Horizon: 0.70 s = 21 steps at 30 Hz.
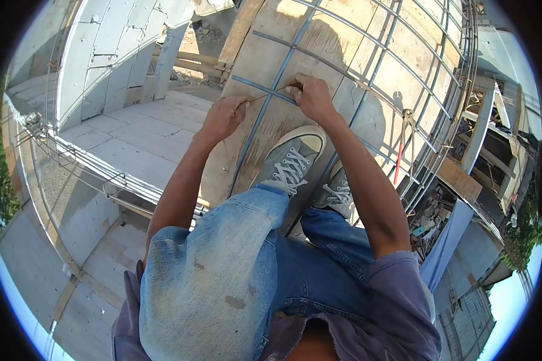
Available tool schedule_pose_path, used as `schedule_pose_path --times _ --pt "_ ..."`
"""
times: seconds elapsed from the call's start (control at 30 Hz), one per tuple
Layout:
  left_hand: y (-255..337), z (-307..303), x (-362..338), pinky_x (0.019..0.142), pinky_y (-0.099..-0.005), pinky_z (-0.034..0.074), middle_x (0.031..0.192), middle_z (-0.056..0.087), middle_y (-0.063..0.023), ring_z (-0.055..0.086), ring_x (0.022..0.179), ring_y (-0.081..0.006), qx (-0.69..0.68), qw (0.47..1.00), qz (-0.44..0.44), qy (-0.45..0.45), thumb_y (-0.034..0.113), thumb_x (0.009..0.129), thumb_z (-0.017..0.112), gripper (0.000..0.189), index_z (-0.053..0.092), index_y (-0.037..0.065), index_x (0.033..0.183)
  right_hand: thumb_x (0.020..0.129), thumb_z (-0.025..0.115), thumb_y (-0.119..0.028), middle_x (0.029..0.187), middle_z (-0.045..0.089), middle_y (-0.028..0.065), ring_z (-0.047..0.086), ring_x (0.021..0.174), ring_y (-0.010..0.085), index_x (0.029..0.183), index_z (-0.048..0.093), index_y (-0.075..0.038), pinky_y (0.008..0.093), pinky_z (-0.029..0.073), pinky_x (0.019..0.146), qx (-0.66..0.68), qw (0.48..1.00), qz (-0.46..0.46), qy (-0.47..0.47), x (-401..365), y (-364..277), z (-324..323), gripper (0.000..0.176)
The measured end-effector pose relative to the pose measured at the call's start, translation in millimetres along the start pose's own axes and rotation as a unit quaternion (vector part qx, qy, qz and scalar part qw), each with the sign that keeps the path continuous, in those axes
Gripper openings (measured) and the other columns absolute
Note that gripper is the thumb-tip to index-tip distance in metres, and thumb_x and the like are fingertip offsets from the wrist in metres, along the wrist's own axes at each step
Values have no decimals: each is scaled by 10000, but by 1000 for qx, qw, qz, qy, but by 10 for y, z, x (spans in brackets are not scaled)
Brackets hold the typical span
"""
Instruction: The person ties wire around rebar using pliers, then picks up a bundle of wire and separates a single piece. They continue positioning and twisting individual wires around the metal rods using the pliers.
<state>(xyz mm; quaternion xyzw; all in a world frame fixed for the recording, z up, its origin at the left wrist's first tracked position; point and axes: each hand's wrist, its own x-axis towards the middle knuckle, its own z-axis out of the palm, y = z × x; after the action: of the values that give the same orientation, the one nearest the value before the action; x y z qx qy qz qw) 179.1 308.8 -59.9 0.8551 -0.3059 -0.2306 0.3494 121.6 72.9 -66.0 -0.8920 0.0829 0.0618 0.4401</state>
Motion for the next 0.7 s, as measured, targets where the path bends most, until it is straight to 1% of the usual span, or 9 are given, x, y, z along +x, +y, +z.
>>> schedule_pose_path --times 0.07,0.13,0.2,0.3,0.37,0.43,0.5,0.63,0.7 --pt "51 -44 24 627 -385 472 736 623 -183 626 650 -300 -17 1000 -23 -12 87 881 520 174 631 2 984 805 658 -104 810 673 188 655 745 334 906 670 3 388 495 686 39 999 21 15 -5 -37 -19 147" --pt "87 -60 33 626 -387 472 740 625 -183 630 651 -301 -32 998 -45 -22 84 880 519 168 628 0 977 800 664 -105 810 674 192 656 747 334 897 670 5 389 496 686 27 999 30 14 -16 -104 -56 147" --pt "107 -66 29 693 -458 468 846 648 -201 618 771 -383 -11 999 -43 -5 105 863 519 184 652 20 957 794 669 -106 810 674 196 657 750 334 887 669 7 389 497 686 17 999 36 14 -20 -151 -42 147" --pt "238 -120 30 680 -468 462 819 643 -199 613 755 -386 27 998 -55 -1 132 853 532 178 650 23 929 764 621 -65 812 659 195 640 782 357 823 632 10 433 491 710 2 999 13 44 -37 -234 27 96" --pt "409 -151 56 657 -443 467 794 635 -203 613 726 -376 40 998 -42 7 113 841 540 154 640 14 906 752 602 -48 811 632 184 626 780 368 804 611 10 443 495 714 -57 994 -18 88 -34 -330 102 79" --pt "604 -172 96 633 -419 471 768 626 -207 612 698 -366 55 998 -27 15 93 830 549 130 630 6 882 752 597 -46 820 614 180 619 795 370 815 603 6 446 496 719 -87 992 -5 89 -49 -499 174 82" --pt "783 -201 177 645 -448 476 737 616 -219 615 724 -388 169 985 -29 -26 101 815 544 121 617 4 813 751 592 -43 829 596 176 612 810 371 826 594 2 449 498 724 -119 988 8 94 -80 -610 255 87" --pt "958 -351 432 661 -472 483 716 616 -222 619 731 -400 227 970 18 -80 95 789 541 120 604 4 740 735 612 -26 864 573 161 594 849 356 876 589 -13 440 501 710 -74 981 14 180 -268 -572 434 143" --pt "1037 -433 583 679 -483 491 746 634 -222 626 759 -401 305 932 79 -179 77 761 549 114 631 3 734 729 619 -18 874 564 155 587 851 350 879 585 -19 436 501 703 -48 976 18 212 -295 -569 473 154"
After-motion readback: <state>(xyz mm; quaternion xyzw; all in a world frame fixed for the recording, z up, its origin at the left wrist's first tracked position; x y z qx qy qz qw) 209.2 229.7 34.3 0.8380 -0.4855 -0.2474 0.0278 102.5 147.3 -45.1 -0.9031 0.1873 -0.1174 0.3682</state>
